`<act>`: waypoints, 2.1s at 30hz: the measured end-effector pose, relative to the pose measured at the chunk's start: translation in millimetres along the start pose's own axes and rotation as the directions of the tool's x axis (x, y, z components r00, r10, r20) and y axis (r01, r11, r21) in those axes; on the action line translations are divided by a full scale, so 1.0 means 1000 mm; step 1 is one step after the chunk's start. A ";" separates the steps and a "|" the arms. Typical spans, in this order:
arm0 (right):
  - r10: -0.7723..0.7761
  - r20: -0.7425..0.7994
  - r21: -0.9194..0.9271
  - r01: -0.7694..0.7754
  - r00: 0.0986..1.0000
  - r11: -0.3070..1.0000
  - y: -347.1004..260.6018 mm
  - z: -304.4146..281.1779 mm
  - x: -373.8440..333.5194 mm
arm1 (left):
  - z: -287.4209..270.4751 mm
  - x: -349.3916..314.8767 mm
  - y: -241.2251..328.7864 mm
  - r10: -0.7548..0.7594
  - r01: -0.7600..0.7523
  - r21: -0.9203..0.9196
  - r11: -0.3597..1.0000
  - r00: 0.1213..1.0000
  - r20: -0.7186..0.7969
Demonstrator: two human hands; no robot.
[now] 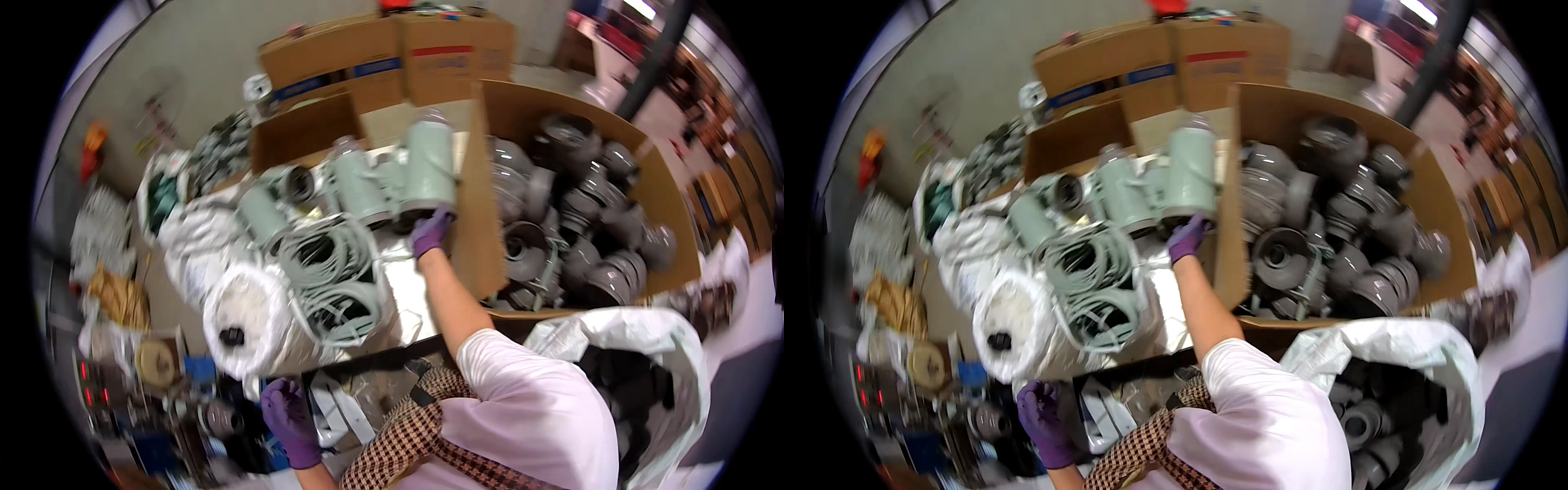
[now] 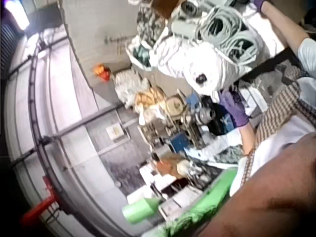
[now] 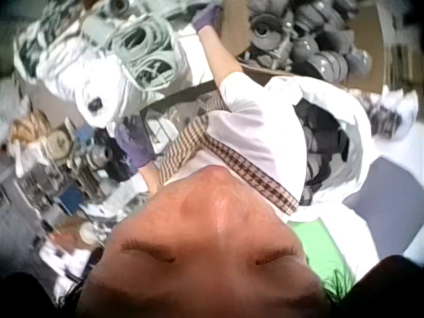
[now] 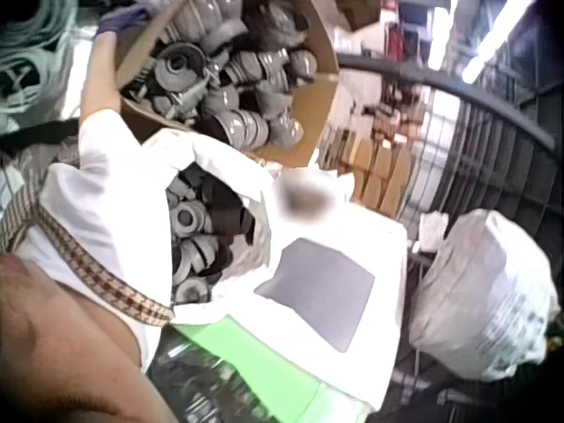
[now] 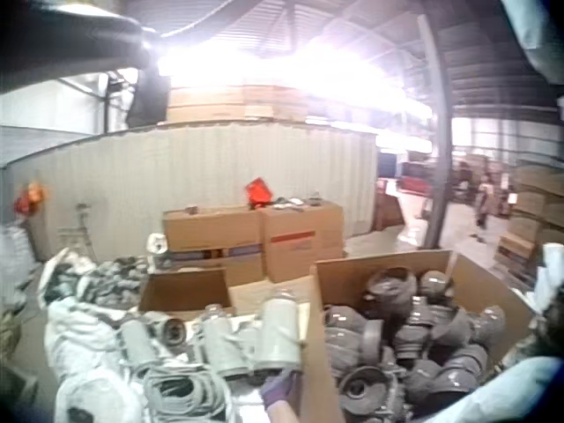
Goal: The person assembles light green electric kettles by hand in a workshop setting. They pick up kettle bodies and lids from nearby piles, fit the lids onto the bodies, and place the assembled units into a cardboard box. The process is repeated continuously throughout the clip.
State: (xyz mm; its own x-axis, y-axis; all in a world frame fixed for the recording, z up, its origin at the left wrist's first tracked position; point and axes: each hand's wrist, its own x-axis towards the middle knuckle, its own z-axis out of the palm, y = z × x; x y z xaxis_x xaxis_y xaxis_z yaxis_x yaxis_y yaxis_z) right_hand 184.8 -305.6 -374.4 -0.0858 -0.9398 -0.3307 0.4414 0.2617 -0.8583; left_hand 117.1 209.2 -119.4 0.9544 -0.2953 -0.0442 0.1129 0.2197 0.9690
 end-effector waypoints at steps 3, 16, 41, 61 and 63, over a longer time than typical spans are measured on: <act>0.019 -0.045 -0.167 -0.027 0.999 0.986 0.028 0.002 -0.002 | -0.086 -0.038 -0.001 0.003 0.017 0.057 0.998 0.946 -0.325; 0.493 0.770 -0.181 -0.603 0.404 0.777 0.034 -0.150 -0.225 | -0.525 -0.426 0.264 0.933 0.379 0.861 0.339 -0.249 -0.258; 0.766 0.121 -0.939 0.178 -0.631 0.295 0.030 -0.183 -0.702 | -0.550 -0.488 0.247 0.543 -0.026 0.568 0.823 -0.259 -0.799; -0.197 -0.696 -0.548 0.333 -0.691 0.767 -0.116 -0.576 -1.014 | -0.061 -0.685 0.188 0.978 -0.356 0.910 0.210 0.088 -0.191; -0.283 -0.649 -0.499 0.114 -0.706 0.859 -0.136 -0.620 -1.060 | -0.032 -0.706 0.162 0.991 -0.424 0.896 0.132 0.040 -0.127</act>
State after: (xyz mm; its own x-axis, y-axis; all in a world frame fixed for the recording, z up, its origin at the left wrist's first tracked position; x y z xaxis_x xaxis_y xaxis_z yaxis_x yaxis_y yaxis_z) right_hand -338.4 790.7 -150.2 -0.6440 0.7321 0.2219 -0.0758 0.2276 -0.9708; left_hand -529.2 483.3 60.7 0.1851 0.3244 0.9277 -0.6375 -0.6787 0.3645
